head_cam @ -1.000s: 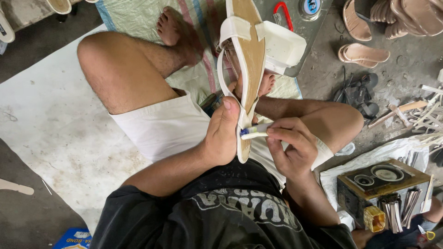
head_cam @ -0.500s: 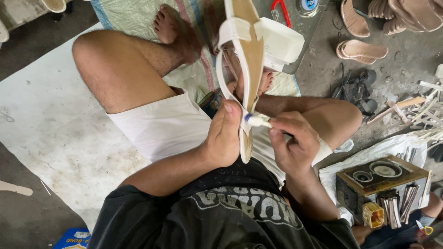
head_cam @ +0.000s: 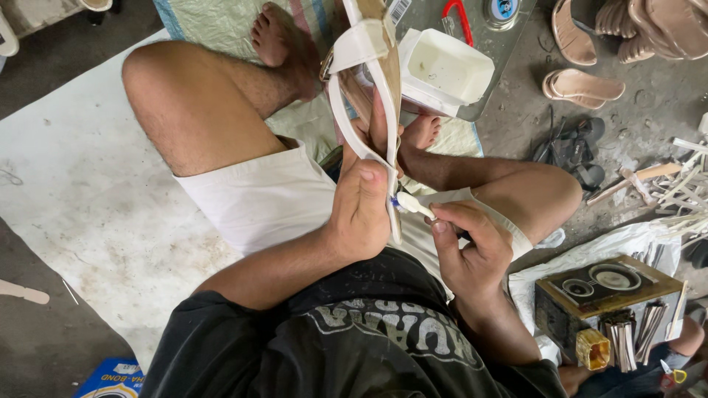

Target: The person sits on the floor and paints the straps of white sandals using a small brush. They repeatedly dip the brush into a container of white paint and apply it to the straps of multiple sandals, placing each finished sandal on a nearby rack.

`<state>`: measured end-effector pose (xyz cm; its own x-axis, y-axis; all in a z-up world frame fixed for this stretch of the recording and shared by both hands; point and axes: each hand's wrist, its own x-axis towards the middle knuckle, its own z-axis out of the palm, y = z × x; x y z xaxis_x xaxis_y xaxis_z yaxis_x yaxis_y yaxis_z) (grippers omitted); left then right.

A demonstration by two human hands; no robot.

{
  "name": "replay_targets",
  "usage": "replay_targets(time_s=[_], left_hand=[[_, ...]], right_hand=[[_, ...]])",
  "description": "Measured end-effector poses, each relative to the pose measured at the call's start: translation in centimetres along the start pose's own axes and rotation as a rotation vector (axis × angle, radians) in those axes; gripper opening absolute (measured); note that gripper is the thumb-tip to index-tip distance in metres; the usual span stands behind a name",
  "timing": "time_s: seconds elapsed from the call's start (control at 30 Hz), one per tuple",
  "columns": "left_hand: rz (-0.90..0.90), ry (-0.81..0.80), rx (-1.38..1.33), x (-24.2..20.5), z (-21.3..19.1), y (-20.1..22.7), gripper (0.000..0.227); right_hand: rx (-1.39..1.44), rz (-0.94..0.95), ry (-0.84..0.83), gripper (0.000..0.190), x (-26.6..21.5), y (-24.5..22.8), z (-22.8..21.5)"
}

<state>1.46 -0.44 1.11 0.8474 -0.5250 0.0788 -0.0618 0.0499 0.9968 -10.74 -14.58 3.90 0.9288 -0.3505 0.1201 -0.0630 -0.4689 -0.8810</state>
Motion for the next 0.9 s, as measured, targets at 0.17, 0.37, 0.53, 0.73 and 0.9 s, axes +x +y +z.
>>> replay_targets(time_s=[0.17, 0.37, 0.53, 0.73, 0.9], left_hand=[[-0.014, -0.005, -0.028, 0.0, -0.1, 0.3, 0.079], [-0.020, -0.045, -0.151, 0.6, 0.1, 0.7, 0.082], [-0.034, -0.091, -0.516, 0.6, 0.7, 0.7, 0.084], [-0.155, -0.070, -0.336, 0.1, 0.3, 0.0, 0.093], [-0.271, -0.026, -0.400, -0.1, -0.1, -1.2, 0.097]], right_hand=[[-0.005, -0.002, 0.001, 0.014, 0.0, -0.1, 0.0], [-0.038, -0.056, 0.018, 0.016, 0.1, 0.2, -0.2], [-0.112, -0.065, 0.026, 0.017, -0.1, 0.1, 0.0], [-0.005, -0.033, 0.016, 0.017, 0.0, 1.2, 0.5], [0.038, -0.135, -0.044, 0.015, -0.3, 1.6, 0.1]])
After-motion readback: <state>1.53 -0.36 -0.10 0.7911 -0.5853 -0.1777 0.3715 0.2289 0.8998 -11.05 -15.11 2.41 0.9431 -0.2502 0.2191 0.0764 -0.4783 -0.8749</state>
